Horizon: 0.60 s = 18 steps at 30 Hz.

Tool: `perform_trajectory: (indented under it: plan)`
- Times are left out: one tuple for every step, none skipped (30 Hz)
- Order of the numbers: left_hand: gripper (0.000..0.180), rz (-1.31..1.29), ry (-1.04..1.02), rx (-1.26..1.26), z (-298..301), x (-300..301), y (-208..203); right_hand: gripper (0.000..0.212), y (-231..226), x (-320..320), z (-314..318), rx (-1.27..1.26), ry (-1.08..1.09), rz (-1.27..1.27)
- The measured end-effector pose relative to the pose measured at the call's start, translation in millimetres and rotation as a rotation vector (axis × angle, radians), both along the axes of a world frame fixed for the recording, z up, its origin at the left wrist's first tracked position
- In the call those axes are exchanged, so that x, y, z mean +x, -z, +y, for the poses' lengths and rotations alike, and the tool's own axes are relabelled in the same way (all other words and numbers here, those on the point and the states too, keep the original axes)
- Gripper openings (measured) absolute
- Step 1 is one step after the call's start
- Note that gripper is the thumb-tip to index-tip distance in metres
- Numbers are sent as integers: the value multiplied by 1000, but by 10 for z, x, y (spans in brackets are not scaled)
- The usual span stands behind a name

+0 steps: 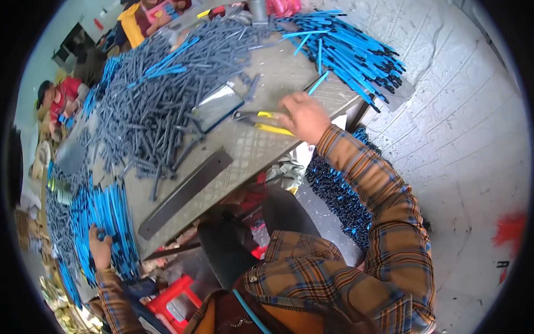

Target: The person assembles umbrella components by aligning plastic ribs on a metal jig, attaching them onto a plastic hub, trimming the wire with pliers, and fitting additional ribs onto the jig by hand.

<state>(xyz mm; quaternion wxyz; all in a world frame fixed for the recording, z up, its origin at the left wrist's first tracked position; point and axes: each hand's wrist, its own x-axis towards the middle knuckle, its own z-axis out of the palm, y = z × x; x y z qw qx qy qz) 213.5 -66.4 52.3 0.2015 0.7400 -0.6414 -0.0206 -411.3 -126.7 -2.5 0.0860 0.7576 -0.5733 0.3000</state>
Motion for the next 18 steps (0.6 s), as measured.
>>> perform_trajectory:
  plan:
    - [33, 0, 18, -13, 2, -4, -32, 21, -17, -81, -75, -28, 36, -17]
    - [33, 16, 11, 2, 1, -30, -91, 21, -72, -232, -144, -37, 57, -12]
    - [33, 31, 2, 20, -1, -36, -96, 21, -126, -443, -222, -14, 216, 85]
    - [33, 30, 13, 14, 30, 62, -29, 21, -174, -611, -272, 11, 368, 176]
    - [33, 42, 13, 19, 51, 227, 107, 21, -228, -756, -300, 112, 512, 273]
    - [34, 52, 9, 22, 54, 345, 201, 21, -276, -851, -316, 213, 651, 367]
    - [35, 61, 4, 26, 40, 476, 273, 21, -296, -914, -272, 208, 654, 362]
    - [35, 61, 12, 25, 12, 471, 266, 21, -314, -967, -189, 248, 714, 423]
    - [37, 115, -19, 45, 15, 411, 232, 21, -319, -1029, -119, 290, 776, 485]
    - [38, 169, -50, 66, 23, 342, 191, 21, -308, -1095, -94, 294, 785, 484]
    - [40, 221, -86, 88, 50, 287, 158, 21, -293, -1157, -84, 332, 790, 461]
    - [40, 220, -81, 90, 59, 248, 140, 21, -276, -1216, -82, 370, 795, 437]
    - [42, 57, -90, 14, 66, 215, 124, 21, -257, -1264, -81, 408, 800, 413]
    - [44, -108, -93, -64, 63, 177, 101, 21, -222, -1318, -69, 412, 808, 409]
    - [47, -271, -96, -145, 73, 129, 70, 21, -176, -1377, -63, 362, 726, 395]
    - [47, -270, -90, -145, 97, 7, 16, 22, -151, -1411, -72, 310, 640, 383]
    - [44, -234, -62, -225, 117, -239, -78, 22, -142, -1416, -90, 254, 549, 369]
    - [41, -198, -35, -306, 131, -508, -169, 22, -127, -1397, -86, 252, 550, 366]
